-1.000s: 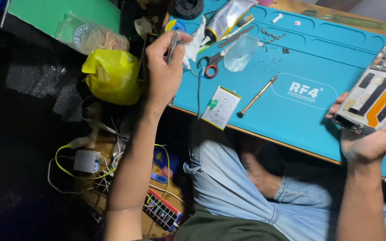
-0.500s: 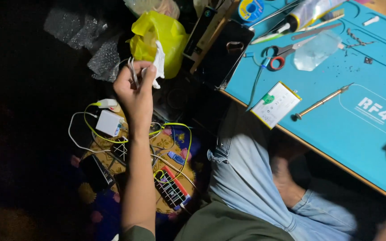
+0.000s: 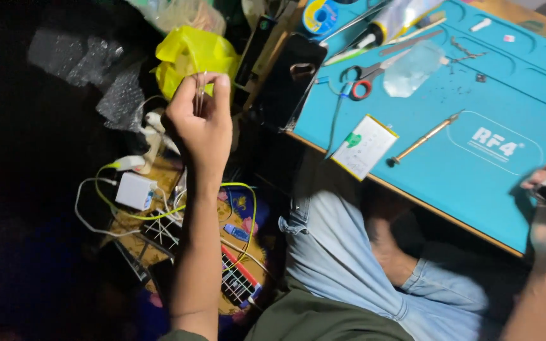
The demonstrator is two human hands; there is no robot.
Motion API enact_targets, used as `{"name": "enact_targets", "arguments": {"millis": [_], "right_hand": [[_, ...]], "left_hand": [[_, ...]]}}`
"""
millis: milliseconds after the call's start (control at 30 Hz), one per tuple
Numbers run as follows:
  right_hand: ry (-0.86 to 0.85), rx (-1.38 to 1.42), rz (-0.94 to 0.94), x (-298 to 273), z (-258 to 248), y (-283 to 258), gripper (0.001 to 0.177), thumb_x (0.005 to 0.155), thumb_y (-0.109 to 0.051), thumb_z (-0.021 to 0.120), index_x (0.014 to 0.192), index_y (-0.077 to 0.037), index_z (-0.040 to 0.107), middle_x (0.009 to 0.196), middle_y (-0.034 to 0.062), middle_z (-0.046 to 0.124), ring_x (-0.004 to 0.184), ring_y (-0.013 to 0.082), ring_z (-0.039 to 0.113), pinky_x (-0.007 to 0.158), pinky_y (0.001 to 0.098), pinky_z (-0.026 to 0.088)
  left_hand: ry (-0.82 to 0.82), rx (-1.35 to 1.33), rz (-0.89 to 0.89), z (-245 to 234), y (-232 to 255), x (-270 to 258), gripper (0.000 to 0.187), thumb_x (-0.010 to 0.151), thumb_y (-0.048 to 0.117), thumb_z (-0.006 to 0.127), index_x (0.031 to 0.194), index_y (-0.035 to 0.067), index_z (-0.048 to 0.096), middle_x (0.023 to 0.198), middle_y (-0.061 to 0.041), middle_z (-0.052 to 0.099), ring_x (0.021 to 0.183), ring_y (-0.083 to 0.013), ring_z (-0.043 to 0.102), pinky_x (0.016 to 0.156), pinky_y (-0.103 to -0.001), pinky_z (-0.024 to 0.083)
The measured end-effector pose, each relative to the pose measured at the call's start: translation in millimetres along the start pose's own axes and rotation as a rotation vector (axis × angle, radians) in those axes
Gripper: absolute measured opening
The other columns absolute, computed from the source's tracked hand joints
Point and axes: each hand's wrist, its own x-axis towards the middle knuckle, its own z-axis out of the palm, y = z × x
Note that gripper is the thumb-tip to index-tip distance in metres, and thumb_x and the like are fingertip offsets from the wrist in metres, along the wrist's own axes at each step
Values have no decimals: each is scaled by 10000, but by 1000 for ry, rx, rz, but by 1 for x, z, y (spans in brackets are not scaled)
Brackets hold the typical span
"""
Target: Applying adhesive strips to the internal frame of a mobile phone using tweezers.
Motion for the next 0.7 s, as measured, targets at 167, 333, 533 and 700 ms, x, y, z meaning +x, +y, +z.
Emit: {"name": "enact_targets", "arguments": {"millis": [167,333,533,700], "right_hand": [[203,253,64,-26,82,-109,821,924,-699,372,1492,-149,593,1176,-5,658,971,81,664,876,227,582],[241,276,59,-27,104,-142,841,930,-687,295,1512,-147,572,1097,-1,666,871,85,672,738,232,573],[208,319,4,-26,103,-142,916,937,-710,329,1622,-127,500,1101,26,659,876,118,660,740,262,576],[153,351,-21,-27,100,-143,855,995,-666,324,1612,-99,488,1097,58,670,899,149,670,755,288,593]], "left_hand": [[-271,-82,115,76,69,16,58,976,53,772,929,38,741,609,57,391,521,-84,305,482,-270,230],[-379,-22,402,154,85,16,138,870,48,775,990,32,708,705,-100,677,539,-265,552,506,-407,429],[-526,-57,393,213,73,2,202,836,63,819,971,3,681,857,-167,775,689,-352,702,667,-459,559],[-694,178,400,231,74,3,377,859,148,834,1209,33,754,819,-183,790,670,-383,748,650,-512,599]]}}
